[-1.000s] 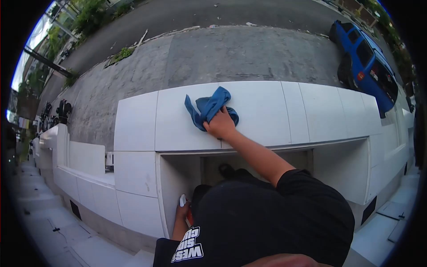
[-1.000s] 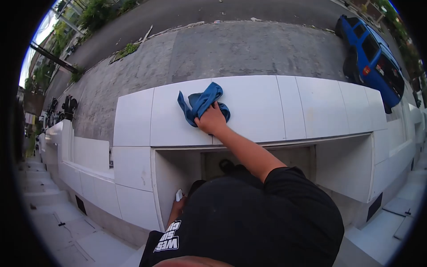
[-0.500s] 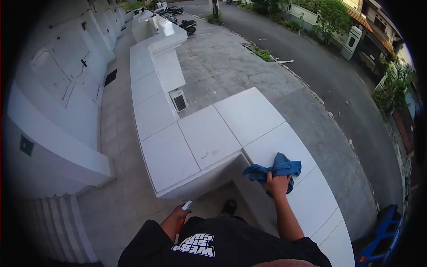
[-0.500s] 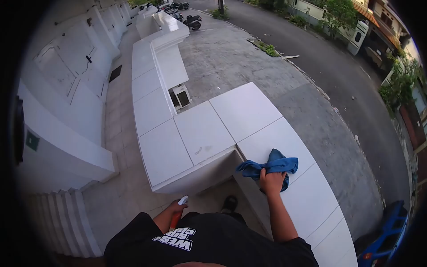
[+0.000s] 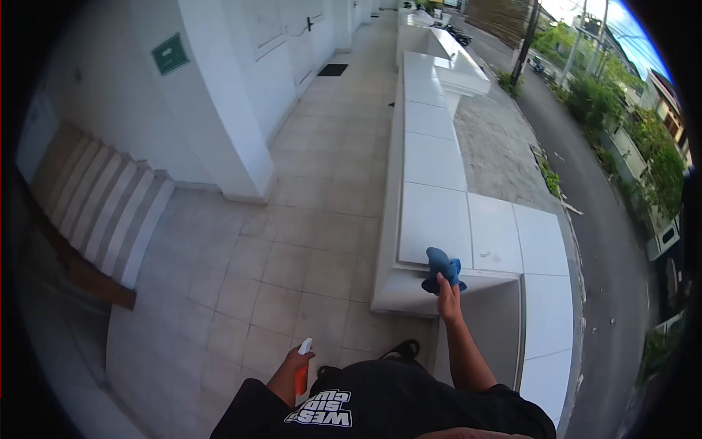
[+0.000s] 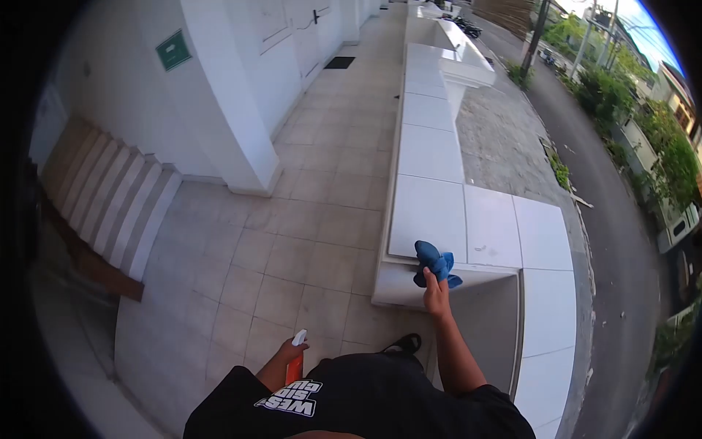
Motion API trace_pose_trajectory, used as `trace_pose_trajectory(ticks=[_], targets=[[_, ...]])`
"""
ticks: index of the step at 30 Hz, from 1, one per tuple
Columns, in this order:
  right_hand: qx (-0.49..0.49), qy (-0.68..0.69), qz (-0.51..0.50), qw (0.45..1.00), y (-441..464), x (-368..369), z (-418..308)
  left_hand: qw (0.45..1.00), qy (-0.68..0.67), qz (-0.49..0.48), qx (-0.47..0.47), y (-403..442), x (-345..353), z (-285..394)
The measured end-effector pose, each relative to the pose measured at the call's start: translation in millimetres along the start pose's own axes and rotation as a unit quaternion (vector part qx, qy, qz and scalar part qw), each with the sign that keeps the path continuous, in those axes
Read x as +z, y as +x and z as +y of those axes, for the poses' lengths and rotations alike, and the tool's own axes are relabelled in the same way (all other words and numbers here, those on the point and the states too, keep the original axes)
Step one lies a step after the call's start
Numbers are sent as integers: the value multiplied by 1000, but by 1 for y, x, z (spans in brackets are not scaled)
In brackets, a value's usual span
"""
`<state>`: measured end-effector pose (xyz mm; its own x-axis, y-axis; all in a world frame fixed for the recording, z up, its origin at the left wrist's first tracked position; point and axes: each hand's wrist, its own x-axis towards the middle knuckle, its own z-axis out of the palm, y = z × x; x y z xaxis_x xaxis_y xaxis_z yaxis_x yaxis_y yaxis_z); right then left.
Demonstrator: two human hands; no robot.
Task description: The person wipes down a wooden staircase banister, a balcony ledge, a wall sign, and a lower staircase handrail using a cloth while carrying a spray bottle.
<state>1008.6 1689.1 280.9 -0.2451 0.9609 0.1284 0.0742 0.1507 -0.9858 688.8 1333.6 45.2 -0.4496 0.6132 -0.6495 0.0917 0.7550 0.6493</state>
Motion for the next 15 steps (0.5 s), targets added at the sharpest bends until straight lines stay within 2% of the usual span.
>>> trace_pose_trajectory(ticks=[1, 2, 4, 6, 8, 9, 12, 15], targets=[[11, 67, -32, 997, -11, 31, -13, 1000, -4, 10, 15, -5, -9, -32], [29, 147, -125, 981, -26, 105, -42, 997, -37, 68, 4, -48, -39, -99], [26, 167, -230, 958, -39, 154, -66, 988, -53, 136, -44, -91, -60, -145], [47, 84, -318, 943, -24, 181, -54, 974, -68, 195, -90, -134, -77, -191], [58, -59, -418, 905, -5, 205, -68, 960, -90, 223, -145, -177, -86, -232], [48, -53, -446, 892, -2, 225, -79, 950, -107, 246, -159, -197, -88, -245], [-284, -36, -379, 880, 6, 270, -118, 922, -132, 282, -230, -240, -89, -271], [-308, 12, -365, 879, 60, 306, -150, 893, -140, 329, -274, -247, -55, -298]])
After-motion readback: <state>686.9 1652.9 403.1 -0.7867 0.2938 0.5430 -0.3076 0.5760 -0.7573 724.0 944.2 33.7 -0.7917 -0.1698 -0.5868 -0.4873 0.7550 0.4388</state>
